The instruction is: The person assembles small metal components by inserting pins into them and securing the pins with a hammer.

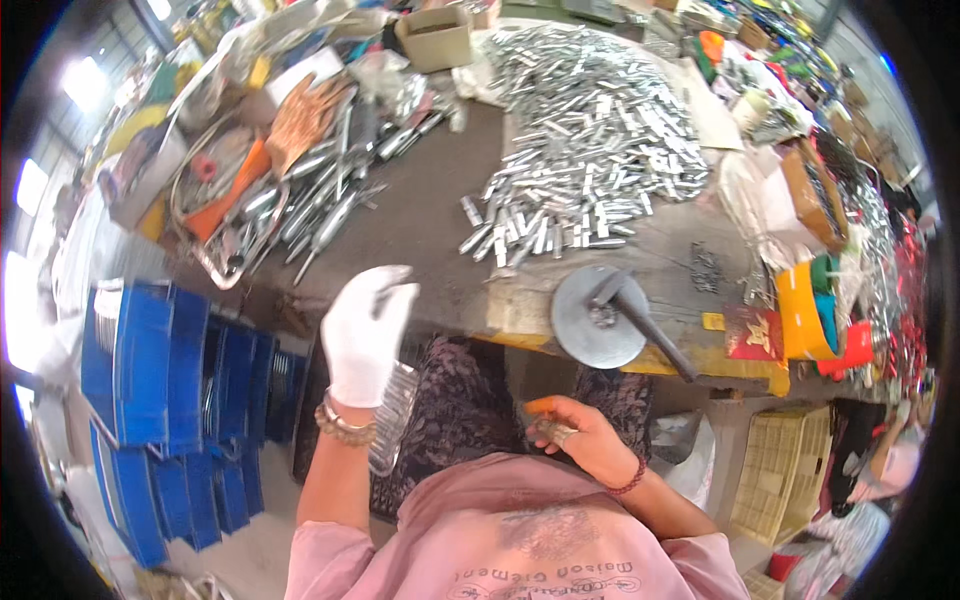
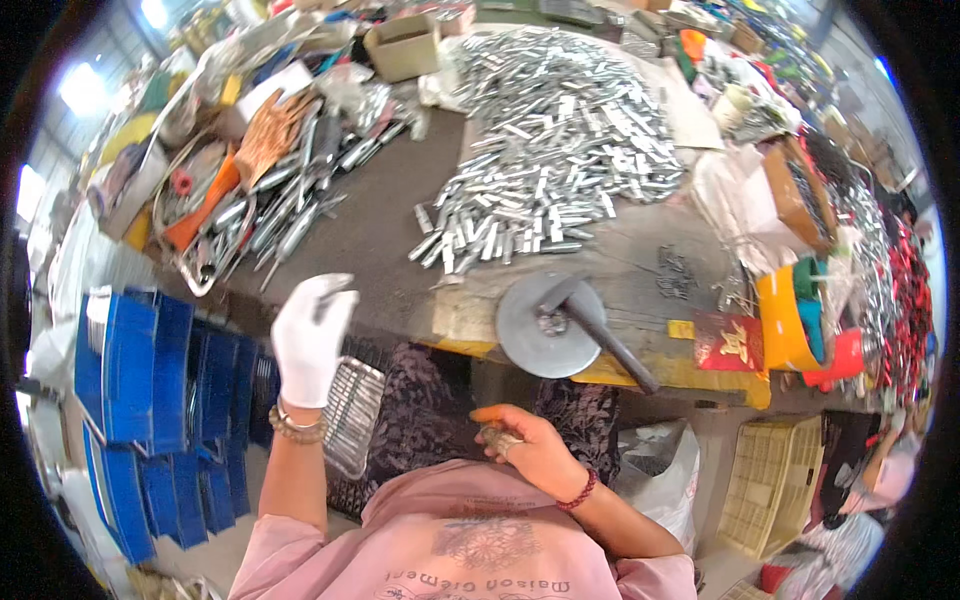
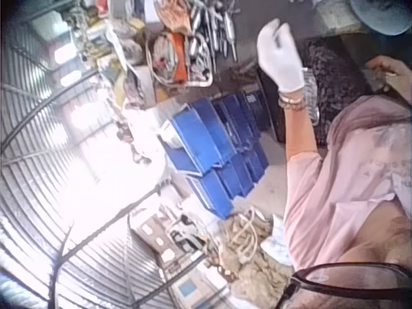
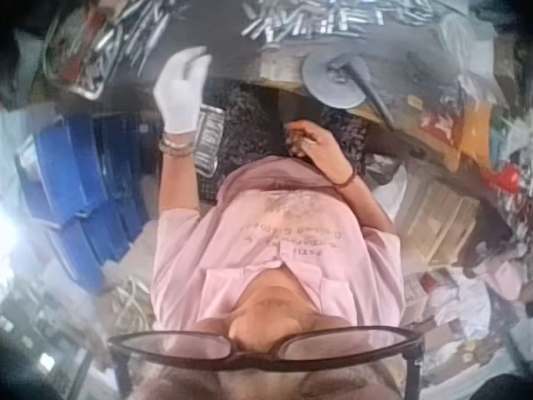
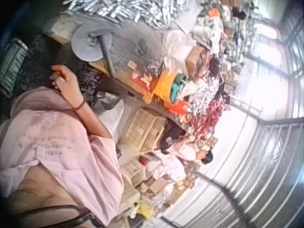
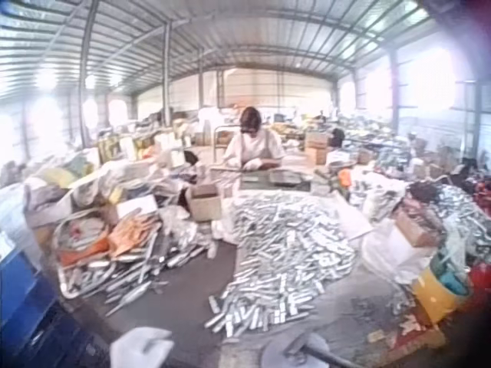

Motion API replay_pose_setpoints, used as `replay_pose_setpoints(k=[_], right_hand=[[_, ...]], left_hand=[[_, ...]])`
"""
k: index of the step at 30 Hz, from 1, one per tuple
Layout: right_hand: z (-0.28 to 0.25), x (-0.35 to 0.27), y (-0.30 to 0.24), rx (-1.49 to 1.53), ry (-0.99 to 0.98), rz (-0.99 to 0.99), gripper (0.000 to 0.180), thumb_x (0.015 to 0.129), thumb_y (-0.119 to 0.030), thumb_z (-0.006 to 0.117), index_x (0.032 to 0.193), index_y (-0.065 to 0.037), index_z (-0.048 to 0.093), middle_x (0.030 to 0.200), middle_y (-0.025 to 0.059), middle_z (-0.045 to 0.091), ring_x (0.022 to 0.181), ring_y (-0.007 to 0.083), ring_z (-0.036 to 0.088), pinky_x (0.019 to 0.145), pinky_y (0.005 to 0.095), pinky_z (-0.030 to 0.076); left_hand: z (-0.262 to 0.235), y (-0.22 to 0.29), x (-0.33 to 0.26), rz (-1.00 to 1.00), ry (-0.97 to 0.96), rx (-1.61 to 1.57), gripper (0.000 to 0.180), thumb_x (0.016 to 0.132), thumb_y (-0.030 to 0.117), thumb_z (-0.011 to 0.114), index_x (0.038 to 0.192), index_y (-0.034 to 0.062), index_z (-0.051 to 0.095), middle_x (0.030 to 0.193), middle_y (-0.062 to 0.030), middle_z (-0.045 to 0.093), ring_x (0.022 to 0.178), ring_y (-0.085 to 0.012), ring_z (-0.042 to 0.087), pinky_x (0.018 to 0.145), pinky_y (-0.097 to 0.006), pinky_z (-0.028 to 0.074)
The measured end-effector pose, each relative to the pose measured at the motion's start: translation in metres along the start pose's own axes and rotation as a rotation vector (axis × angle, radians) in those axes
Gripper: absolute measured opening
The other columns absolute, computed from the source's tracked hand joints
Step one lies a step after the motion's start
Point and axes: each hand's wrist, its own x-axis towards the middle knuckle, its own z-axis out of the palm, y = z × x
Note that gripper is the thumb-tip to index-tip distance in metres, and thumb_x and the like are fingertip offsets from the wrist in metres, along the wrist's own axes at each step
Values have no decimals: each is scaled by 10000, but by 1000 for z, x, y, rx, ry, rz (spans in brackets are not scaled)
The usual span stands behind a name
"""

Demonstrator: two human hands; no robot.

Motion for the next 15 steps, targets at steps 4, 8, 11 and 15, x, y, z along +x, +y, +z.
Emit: replay_pose_setpoints(k=[4, 8, 11, 15], right_hand=[[-12, -21, -12, 49, 73, -54, 440, 1043, 58, 584, 1463, -42, 669, 1186, 42, 752, 994, 99, 685, 884, 261, 573], [-23, -38, -16, 26, 150, -88, 494, 993, 92, 559, 1461, -23, 671, 1158, 47, 745, 995, 100, 685, 899, 277, 577], [-32, -48, -14, -82, 146, -211, 391, 1037, -30, 684, 1427, -44, 692, 1133, 77, 765, 994, 135, 703, 923, 317, 577], [-55, -86, -50, -380, 355, -452, 339, 1018, -98, 754, 1353, -47, 729, 1147, 137, 784, 1017, 224, 745, 919, 364, 591]], left_hand=[[76, 29, 29, 283, -237, 161, 365, 949, 127, 843, 1302, 77, 764, 1105, -89, 759, 927, -205, 753, 831, -336, 598], [117, 33, 38, 450, -236, 358, 454, 944, 211, 836, 1375, 114, 728, 1137, -108, 760, 976, -310, 753, 896, -398, 605], [129, 16, 41, 466, -185, 419, 493, 946, 223, 824, 1411, 106, 711, 1171, -111, 775, 979, -327, 750, 912, -408, 603], [134, 30, 41, 111, -326, 295, 512, 969, 136, 776, 1468, 78, 676, 1009, -82, 738, 858, -221, 715, 826, -377, 585]])
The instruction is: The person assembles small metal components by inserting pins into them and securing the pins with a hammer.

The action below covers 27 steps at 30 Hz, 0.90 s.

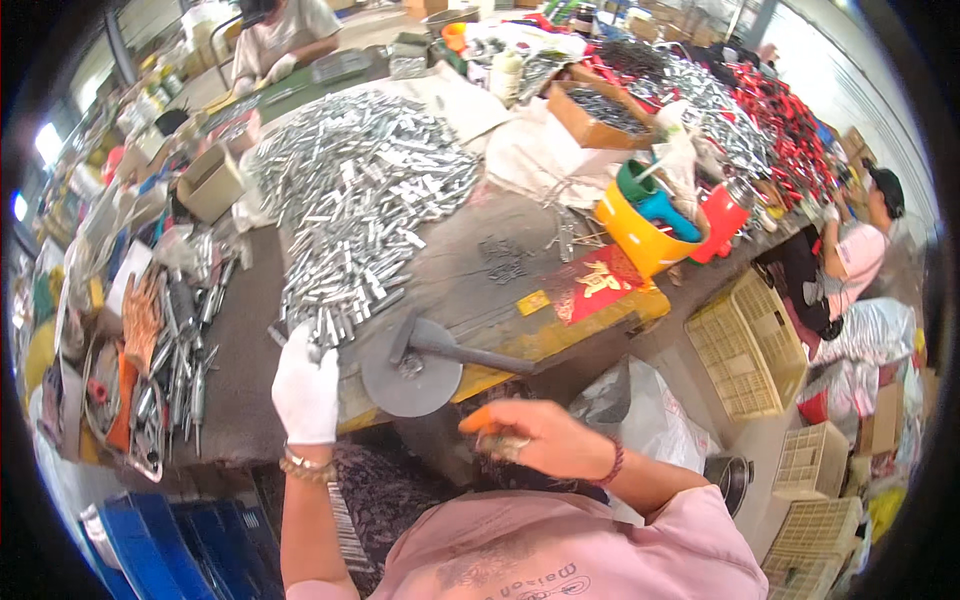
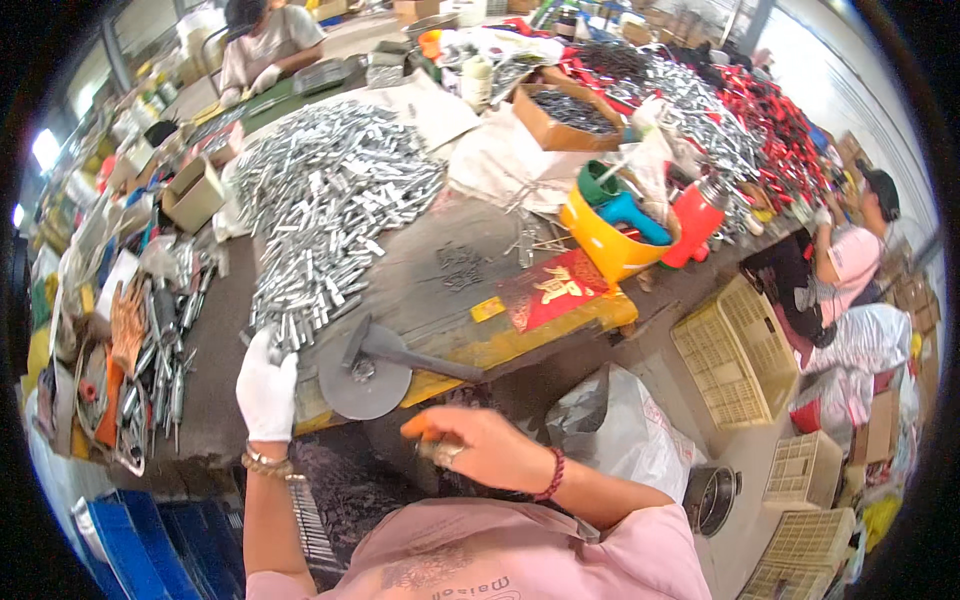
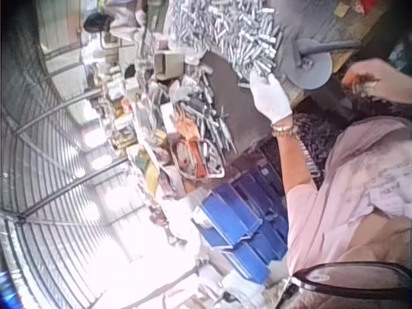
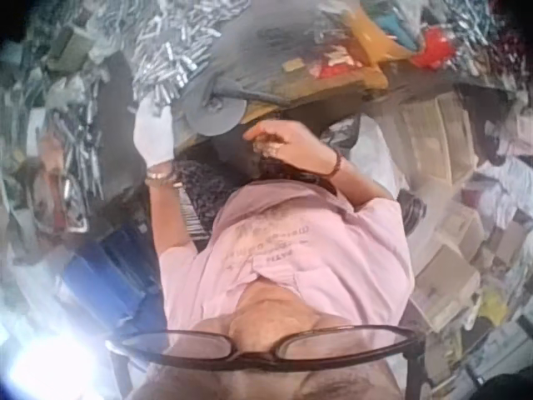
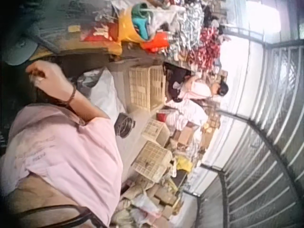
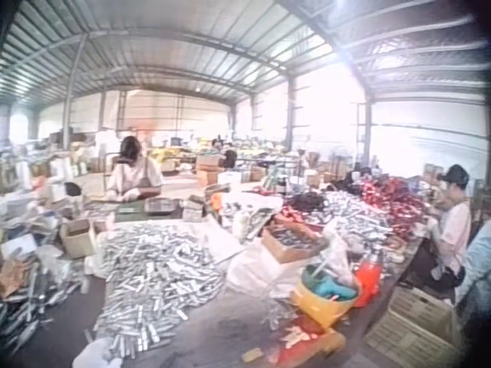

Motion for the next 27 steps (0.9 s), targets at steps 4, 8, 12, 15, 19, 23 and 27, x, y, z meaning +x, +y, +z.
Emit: replay_pose_setpoints(k=[4, 8, 12, 15, 19, 23, 27], right_hand=[[-76, 20, 7, -364, 461, -201, 312, 929, -35, 728, 1235, -59, 784, 1143, 158, 785, 1023, 278, 770, 924, 386, 607], [-166, 61, 50, -1056, 861, -140, 225, 862, -58, 779, 1071, -137, 801, 1059, 113, 736, 1002, 354, 746, 879, 471, 612], [-212, 92, 83, -1369, 807, 25, 279, 829, -54, 807, 1092, -147, 800, 1063, 102, 733, 1083, 348, 738, 908, 481, 607], [-211, 102, 86, -1369, 719, 41, 251, 837, -51, 787, 1072, -139, 801, 1056, 105, 735, 1102, 346, 736, 908, 493, 604], [-193, 107, 71, -1309, 594, 75, 159, 861, -63, 767, 1006, -125, 782, 1053, 97, 733, 1088, 350, 734, 903, 497, 597], [-170, 104, 56, -1270, 582, -91, 122, 828, -51, 782, 936, -104, 758, 1043, 125, 727, 1070, 364, 735, 874, 499, 616], [-159, 105, 51, -1216, 675, -198, 149, 832, -8, 764, 953, -93, 745, 1051, 132, 725, 1107, 368, 723, 892, 492, 609]], left_hand=[[-28, 26, -14, -345, -78, -816, 504, 986, 38, 763, 1477, 46, 648, 1027, -27, 660, 852, -85, 659, 751, -245, 585], [-41, 33, -33, -359, -220, -869, 339, 1009, 57, 723, 1341, 12, 670, 1058, -41, 687, 844, -99, 710, 704, -228, 600], [-38, 40, -49, -340, -368, -859, 224, 1010, 36, 727, 1226, 3, 676, 1067, -93, 776, 840, -122, 738, 725, -255, 606], [-33, 39, -53, -362, -401, -862, 218, 1008, 27, 738, 1216, 0, 676, 1066, -91, 780, 853, -116, 731, 737, -253, 594], [-30, 42, -54, -370, -436, -862, 219, 1004, 23, 742, 1212, 2, 678, 1081, -101, 788, 876, -116, 727, 747, -250, 590], [-29, 43, -57, -336, -458, -862, 205, 989, 13, 749, 1187, -1, 696, 1091, -110, 798, 883, -111, 725, 760, -254, 592], [-11, 33, -57, -97, -386, -660, 191, 968, 36, 790, 1149, -13, 753, 1052, -107, 815, 921, -160, 770, 828, -308, 616]])
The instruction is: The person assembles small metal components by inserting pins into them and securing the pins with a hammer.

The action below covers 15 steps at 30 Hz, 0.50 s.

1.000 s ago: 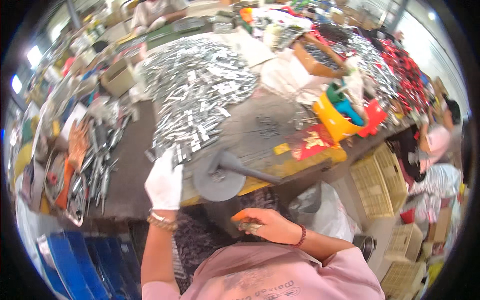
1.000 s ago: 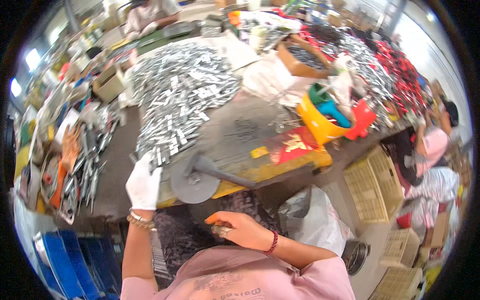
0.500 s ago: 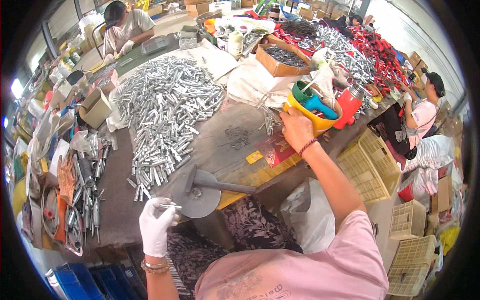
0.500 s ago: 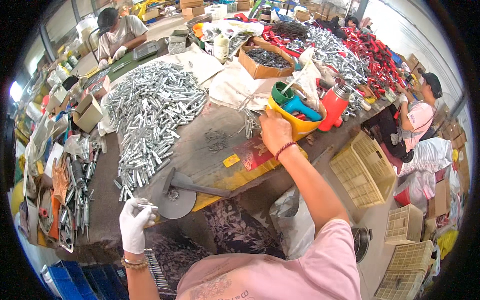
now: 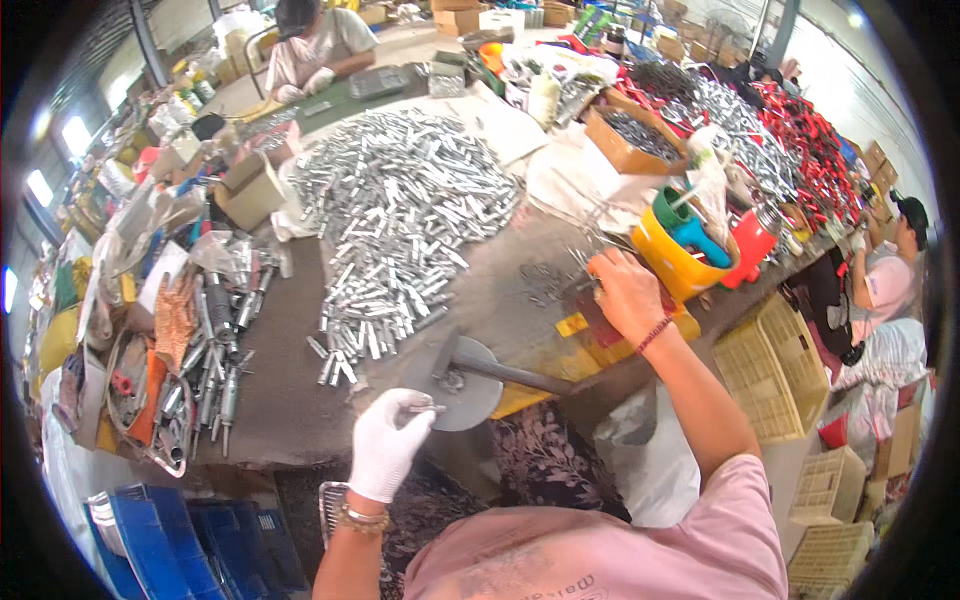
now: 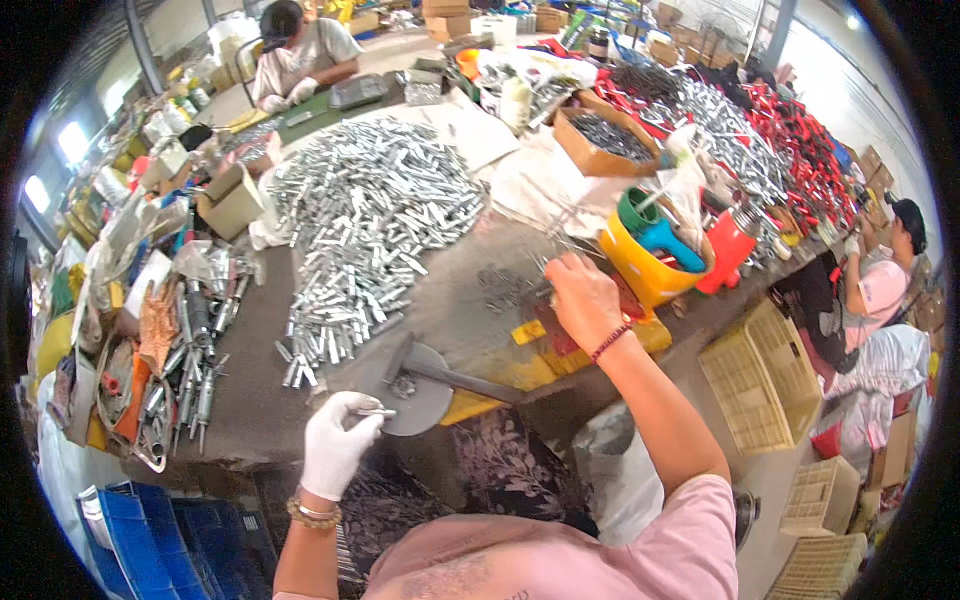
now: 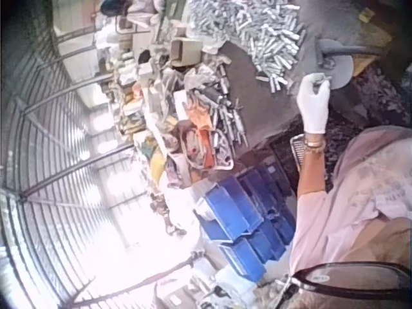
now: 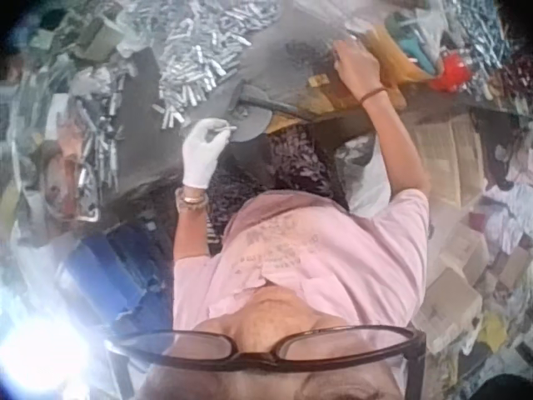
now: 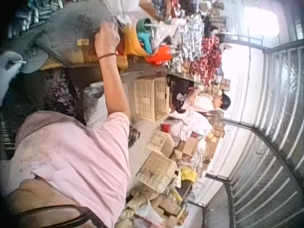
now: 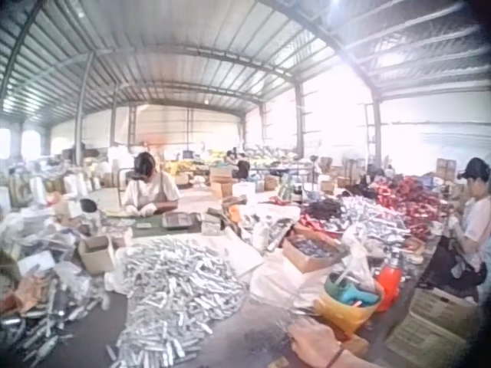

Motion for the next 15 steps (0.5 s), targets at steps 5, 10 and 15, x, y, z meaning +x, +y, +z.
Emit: replay_pose_setpoints(k=[5, 10, 15], right_hand=[[10, -1, 20, 39, -73, 146, 244, 851, 22, 738, 1061, -99, 761, 1099, 136, 738, 1138, 377, 716, 934, 490, 601], [13, -2, 14, 52, -65, 74, 352, 836, 39, 746, 1149, -120, 767, 1111, 122, 743, 1137, 367, 718, 938, 491, 601], [-24, -11, -40, 258, -12, 85, 381, 838, 60, 732, 1182, -102, 760, 1076, 116, 726, 1063, 361, 730, 909, 489, 600]], left_hand=[[3, 13, -4, 319, 80, 368, 174, 937, 2, 818, 1110, 18, 813, 1053, -113, 787, 960, -235, 777, 866, -343, 614], [-2, 10, -2, 455, 94, 495, 179, 902, 23, 841, 1079, 37, 823, 1039, -112, 774, 979, -286, 760, 883, -372, 603], [0, 13, -7, 450, 129, 535, 181, 878, 66, 868, 1055, 64, 831, 1030, -93, 772, 982, -285, 751, 880, -385, 600]])
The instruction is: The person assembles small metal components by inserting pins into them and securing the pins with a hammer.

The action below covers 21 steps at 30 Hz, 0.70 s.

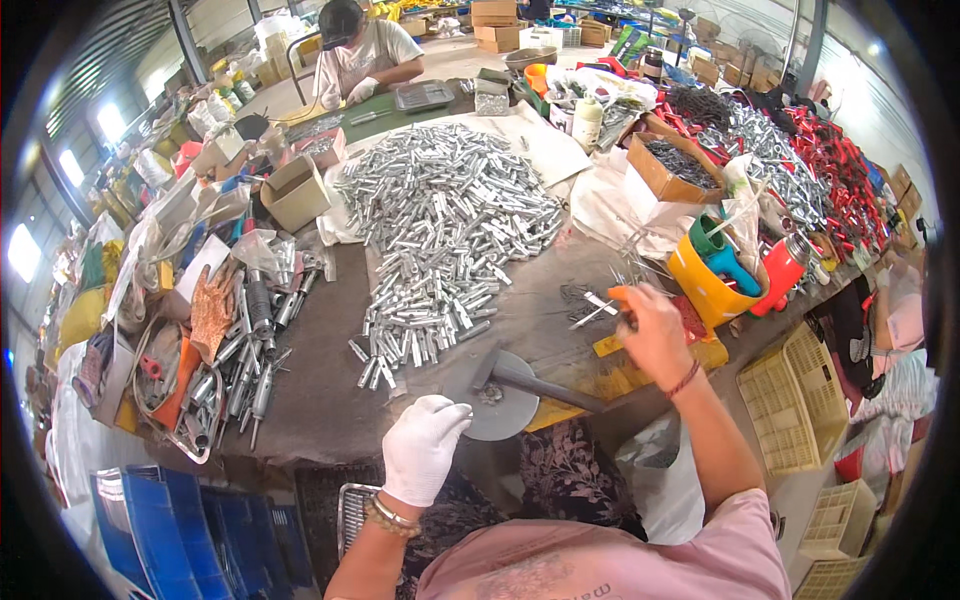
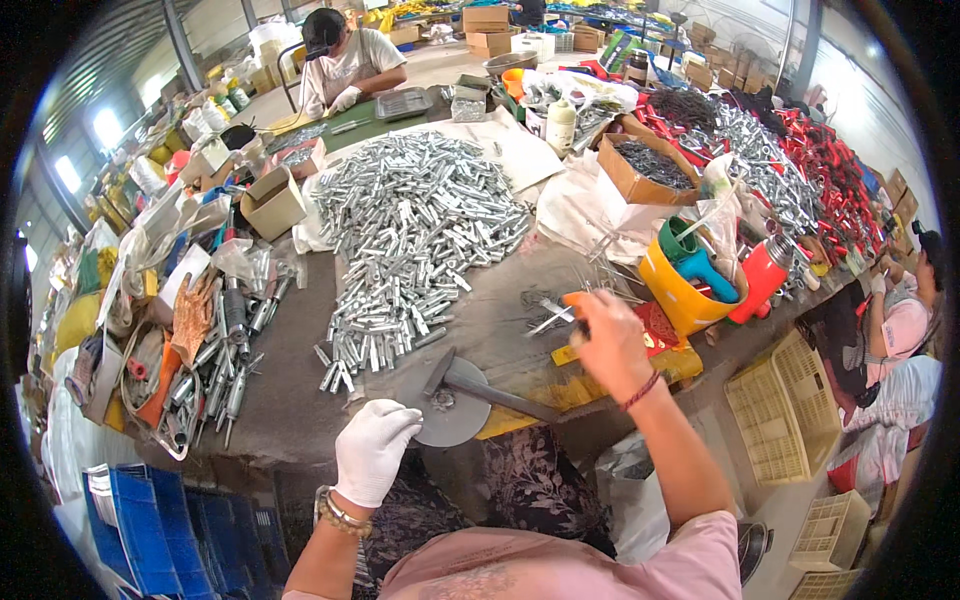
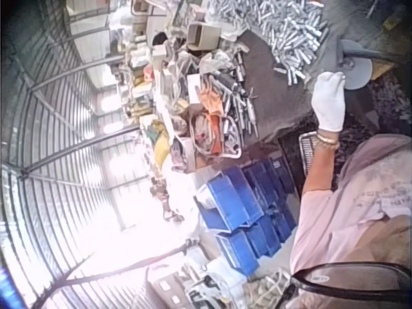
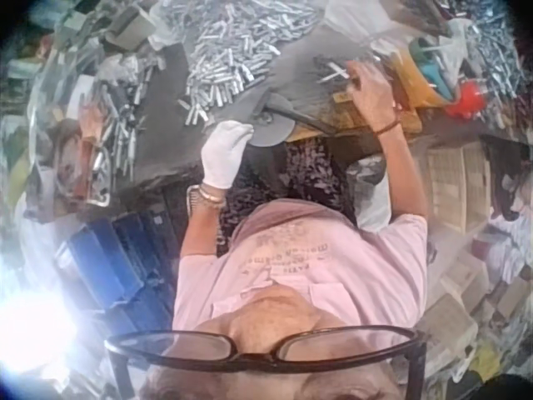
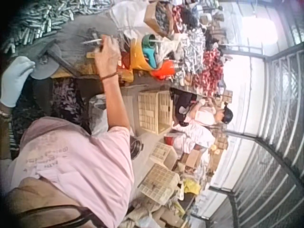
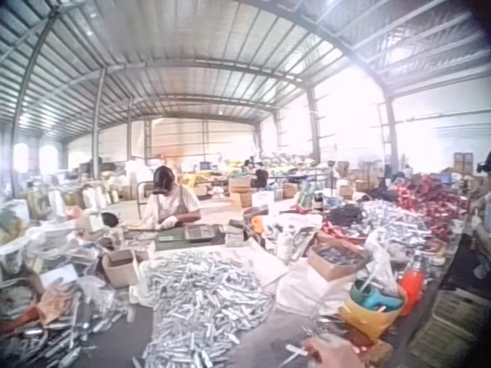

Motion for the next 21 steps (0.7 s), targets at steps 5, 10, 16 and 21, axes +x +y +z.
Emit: replay_pose_setpoints(k=[5, 10, 16, 21], right_hand=[[2, -19, -56, 189, 11, -201, 411, 827, 92, 723, 1201, -78, 748, 1038, 136, 638, 922, 382, 710, 783, 479, 589], [20, -22, -37, 175, -84, -188, 344, 830, 104, 695, 1124, -63, 755, 1022, 141, 619, 927, 398, 697, 806, 498, 578], [22, -25, -39, 122, -144, -200, 329, 842, 90, 677, 1112, -78, 759, 1025, 140, 624, 1022, 397, 684, 874, 500, 577], [28, -15, -55, 88, -77, -200, 279, 846, 13, 732, 1103, -91, 755, 1055, 127, 664, 1050, 383, 699, 903, 490, 584]], left_hand=[[6, 2, -3, -9, 35, 72, 179, 871, 93, 871, 1048, 109, 848, 1038, -73, 769, 986, -280, 746, 876, -384, 596], [8, -2, -6, 26, 71, 142, 197, 857, 97, 873, 1053, 99, 851, 1109, -91, 757, 1044, -292, 742, 916, -385, 593], [8, 1, 6, -47, 39, 98, 164, 873, 96, 852, 1035, 74, 856, 1026, -91, 745, 976, -278, 729, 878, -380, 586], [7, 1, 7, -27, 41, 134, 155, 876, 98, 849, 1029, 80, 861, 976, -80, 734, 937, -269, 718, 853, -381, 580]])
